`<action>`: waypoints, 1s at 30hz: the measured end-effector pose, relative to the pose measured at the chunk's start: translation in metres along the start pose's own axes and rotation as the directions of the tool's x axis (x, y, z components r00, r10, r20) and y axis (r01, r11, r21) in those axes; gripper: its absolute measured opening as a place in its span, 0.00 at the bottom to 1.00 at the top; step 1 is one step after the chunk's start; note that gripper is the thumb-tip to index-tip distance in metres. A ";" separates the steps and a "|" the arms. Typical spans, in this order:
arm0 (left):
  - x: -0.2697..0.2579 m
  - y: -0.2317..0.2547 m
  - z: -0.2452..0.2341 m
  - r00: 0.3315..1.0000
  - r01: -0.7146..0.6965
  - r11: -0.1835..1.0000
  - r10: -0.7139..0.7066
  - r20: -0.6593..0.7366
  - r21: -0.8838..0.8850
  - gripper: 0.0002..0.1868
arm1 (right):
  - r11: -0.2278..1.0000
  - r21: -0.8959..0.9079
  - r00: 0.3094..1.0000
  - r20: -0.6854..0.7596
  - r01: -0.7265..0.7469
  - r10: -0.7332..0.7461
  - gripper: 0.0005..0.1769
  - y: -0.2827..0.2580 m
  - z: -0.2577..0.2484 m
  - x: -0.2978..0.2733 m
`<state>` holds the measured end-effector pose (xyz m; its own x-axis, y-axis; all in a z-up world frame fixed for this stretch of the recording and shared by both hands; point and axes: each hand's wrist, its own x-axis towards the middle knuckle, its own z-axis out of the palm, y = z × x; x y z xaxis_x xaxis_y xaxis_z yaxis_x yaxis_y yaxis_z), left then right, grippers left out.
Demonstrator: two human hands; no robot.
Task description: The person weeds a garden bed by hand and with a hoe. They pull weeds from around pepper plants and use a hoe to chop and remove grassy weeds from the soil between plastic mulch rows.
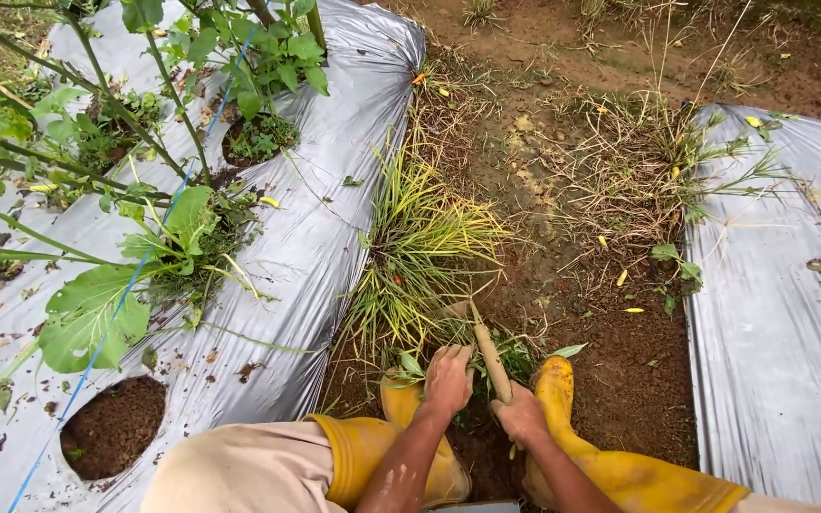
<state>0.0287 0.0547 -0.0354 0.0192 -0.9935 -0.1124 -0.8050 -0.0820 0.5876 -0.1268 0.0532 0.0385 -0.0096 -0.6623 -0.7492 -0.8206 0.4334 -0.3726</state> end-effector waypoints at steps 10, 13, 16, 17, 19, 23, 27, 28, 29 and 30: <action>0.004 0.015 0.000 1.000 0.006 0.998 -0.004 0.027 -0.069 0.30 | 0.986 0.164 0.974 -0.220 -0.007 0.044 0.11 0.006 0.015 0.014; 0.002 0.023 -0.017 0.990 0.094 0.994 -0.086 0.114 -0.064 0.30 | 0.976 0.213 0.980 -0.185 -0.034 0.074 0.10 -0.008 0.022 0.009; 0.006 0.020 -0.017 0.985 0.152 0.988 -0.148 0.088 -0.035 0.32 | 0.978 0.203 0.991 -0.113 -0.042 0.066 0.08 -0.019 0.014 -0.003; 0.009 0.017 -0.016 0.969 0.221 0.975 -0.223 0.104 0.032 0.33 | 0.981 0.195 0.997 -0.070 -0.015 0.029 0.12 -0.019 0.012 -0.003; 0.013 0.014 -0.020 0.949 0.283 0.954 -0.294 0.114 0.100 0.34 | 0.982 0.190 1.000 -0.029 0.014 -0.008 0.16 -0.023 0.010 -0.003; 0.021 0.014 -0.038 0.906 0.388 0.920 -0.391 0.162 0.054 0.32 | 0.942 0.336 0.992 -0.115 -0.006 0.047 0.15 -0.049 0.004 -0.008; 0.041 0.021 -0.078 0.915 0.314 0.943 -0.333 0.227 0.114 0.23 | 0.713 0.699 0.980 -0.173 0.052 0.099 0.07 -0.081 -0.008 -0.013; 0.048 0.016 -0.077 0.916 0.314 0.943 -0.332 0.225 0.114 0.23 | 0.713 0.699 0.980 -0.174 0.054 0.097 0.07 -0.082 -0.006 -0.009; 0.056 0.010 -0.077 0.922 0.269 0.945 -0.309 0.234 0.188 0.21 | 0.674 0.738 0.987 -0.133 0.036 0.092 0.05 -0.083 -0.004 -0.005; 0.064 0.004 -0.077 0.926 0.224 0.939 -0.288 0.243 0.260 0.24 | 0.632 0.774 0.992 -0.091 0.017 0.084 0.06 -0.085 -0.001 0.000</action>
<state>0.0722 -0.0159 0.0216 0.1054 -0.8772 -0.4683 -0.9061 -0.2787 0.3182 -0.0577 0.0154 0.0711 -0.1303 -0.6763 -0.7250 -0.0766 0.7359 -0.6728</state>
